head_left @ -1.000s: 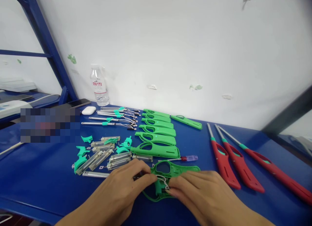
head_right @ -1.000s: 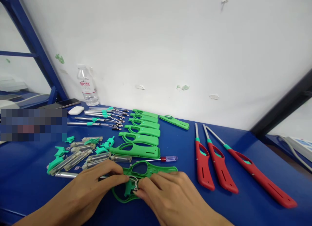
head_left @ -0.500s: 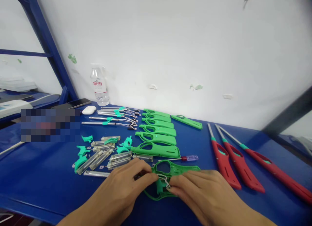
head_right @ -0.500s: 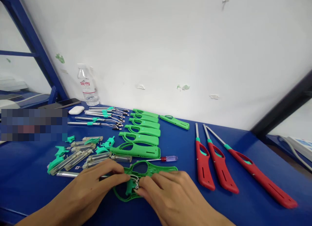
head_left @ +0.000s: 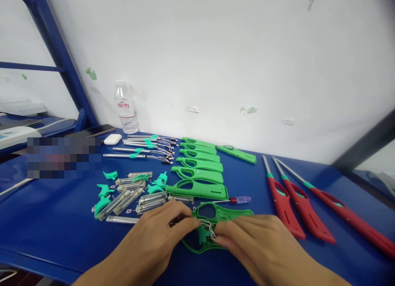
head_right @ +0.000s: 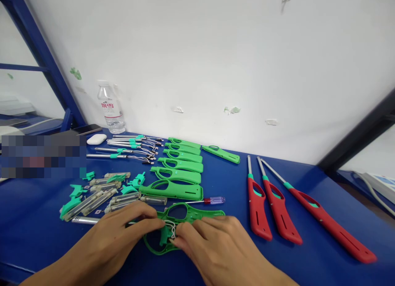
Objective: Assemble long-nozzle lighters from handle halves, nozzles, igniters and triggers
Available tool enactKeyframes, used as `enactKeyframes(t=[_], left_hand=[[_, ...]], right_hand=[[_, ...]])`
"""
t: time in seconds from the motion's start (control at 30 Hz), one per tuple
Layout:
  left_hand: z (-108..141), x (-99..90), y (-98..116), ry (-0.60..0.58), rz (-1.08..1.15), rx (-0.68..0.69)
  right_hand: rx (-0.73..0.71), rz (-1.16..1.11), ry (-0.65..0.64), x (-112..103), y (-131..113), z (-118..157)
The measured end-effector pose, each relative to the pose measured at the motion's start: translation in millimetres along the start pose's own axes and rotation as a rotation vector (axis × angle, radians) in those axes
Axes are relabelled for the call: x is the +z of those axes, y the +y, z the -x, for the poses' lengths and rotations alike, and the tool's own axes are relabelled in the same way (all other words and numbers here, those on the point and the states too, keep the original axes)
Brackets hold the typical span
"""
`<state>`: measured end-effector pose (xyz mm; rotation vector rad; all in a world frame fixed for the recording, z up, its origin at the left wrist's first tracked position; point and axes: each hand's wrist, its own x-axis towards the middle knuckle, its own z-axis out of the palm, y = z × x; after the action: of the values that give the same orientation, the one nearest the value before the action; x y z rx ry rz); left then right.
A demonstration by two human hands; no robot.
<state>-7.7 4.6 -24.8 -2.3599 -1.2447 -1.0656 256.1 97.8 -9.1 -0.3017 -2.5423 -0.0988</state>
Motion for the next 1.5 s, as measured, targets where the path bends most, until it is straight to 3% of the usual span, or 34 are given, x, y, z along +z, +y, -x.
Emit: enactKeyframes(t=[0.7,1.07,1.5], left_hand=[[7.1,7.7,-3.0,-0.04,0.06,-0.031],[-1.6,-11.8,16.8,-0.188,0.091,-0.133],[1.1,-3.5,15.1,-0.154,0.078,-0.091]], right_hand=[[-0.017,0.006,-0.083,-0.3,0.5,0.8],[-0.018,-0.004,-0.074,-1.5,-0.8,-0.5],[-0.009,-0.01,-0.061,-1.4,0.0,-3.7]])
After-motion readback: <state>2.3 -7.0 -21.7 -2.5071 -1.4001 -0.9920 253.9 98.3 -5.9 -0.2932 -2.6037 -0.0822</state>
